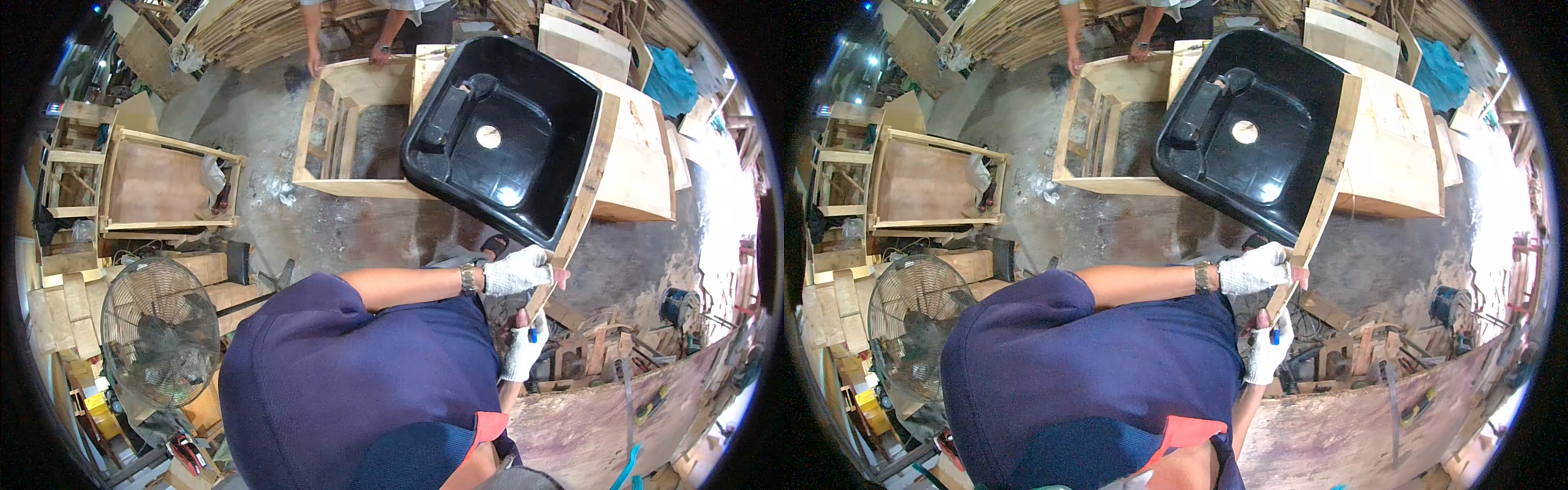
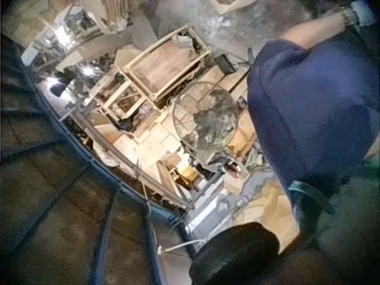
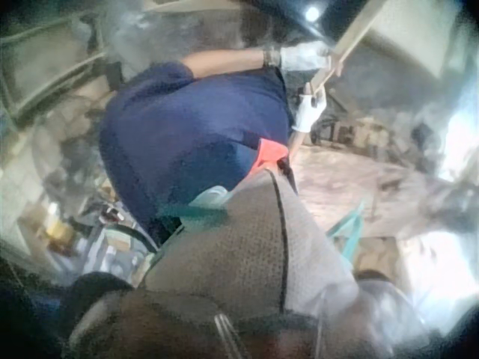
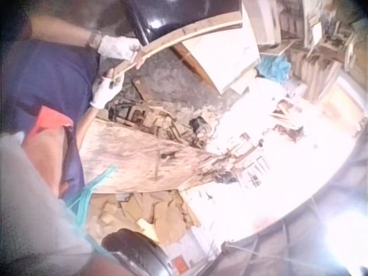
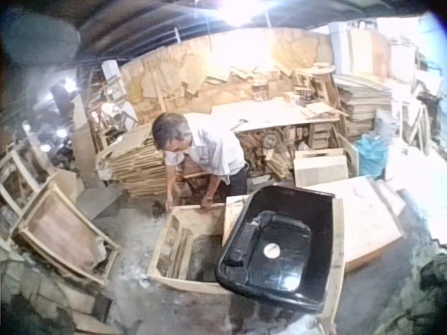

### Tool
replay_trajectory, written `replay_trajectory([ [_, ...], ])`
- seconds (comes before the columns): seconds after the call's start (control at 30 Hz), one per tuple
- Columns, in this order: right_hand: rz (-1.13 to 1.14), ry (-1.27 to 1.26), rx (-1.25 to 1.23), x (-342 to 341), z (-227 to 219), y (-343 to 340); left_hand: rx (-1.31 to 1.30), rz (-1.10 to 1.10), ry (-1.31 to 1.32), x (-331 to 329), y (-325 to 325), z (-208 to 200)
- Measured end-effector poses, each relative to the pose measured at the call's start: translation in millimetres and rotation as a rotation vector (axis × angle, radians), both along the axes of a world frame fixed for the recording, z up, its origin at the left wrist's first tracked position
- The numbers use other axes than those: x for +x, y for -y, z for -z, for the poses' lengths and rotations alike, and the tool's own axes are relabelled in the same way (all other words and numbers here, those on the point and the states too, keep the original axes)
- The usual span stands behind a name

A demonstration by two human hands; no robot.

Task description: The person measures and marks a wooden strip, cuts it with a miter saw, and fits it into a wooden frame. They then use a nail gun to fasten the strip to the frame.

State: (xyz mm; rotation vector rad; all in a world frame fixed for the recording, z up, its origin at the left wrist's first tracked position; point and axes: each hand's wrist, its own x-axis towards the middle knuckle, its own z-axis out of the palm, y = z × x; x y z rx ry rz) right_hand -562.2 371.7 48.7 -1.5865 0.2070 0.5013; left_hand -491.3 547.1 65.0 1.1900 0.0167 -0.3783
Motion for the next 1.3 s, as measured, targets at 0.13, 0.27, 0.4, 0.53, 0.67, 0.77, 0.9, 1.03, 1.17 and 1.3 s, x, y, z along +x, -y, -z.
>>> replay_trajectory([
  [0.13, 0.035, 0.033, -0.008, 47, 9, 29, -0.112, -0.081, 0.054, 48, 35, 21],
  [0.27, 0.032, -0.051, -0.064, 101, -21, 50, -0.078, -0.058, 0.057, 102, 60, 18],
  [0.4, 0.094, 0.067, -0.147, 140, -9, 78, -0.103, -0.035, 0.116, 144, 82, 9],
  [0.53, 0.142, -0.006, -0.13, 175, -41, 70, -0.112, -0.053, 0.121, 180, 96, -1],
  [0.67, 0.083, -0.053, -0.083, 196, -29, 85, -0.087, -0.058, 0.084, 199, 97, 2],
  [0.77, 0.013, -0.061, -0.113, 214, -18, 98, -0.024, -0.098, 0.073, 207, 96, 8],
  [0.9, -0.116, -0.105, -0.079, 233, -19, 105, 0.024, -0.177, 0.053, 212, 94, 15],
  [1.03, -0.192, -0.21, -0.059, 257, -15, 127, 0.192, -0.34, 0.112, 225, 111, 29],
  [1.17, -0.179, 0.09, -0.142, 302, -17, 152, 0.27, -0.248, 0.241, 266, 125, 26],
  [1.3, -0.086, 0.26, -0.243, 350, -26, 213, -0.07, -0.339, -0.04, 311, 185, 25],
])
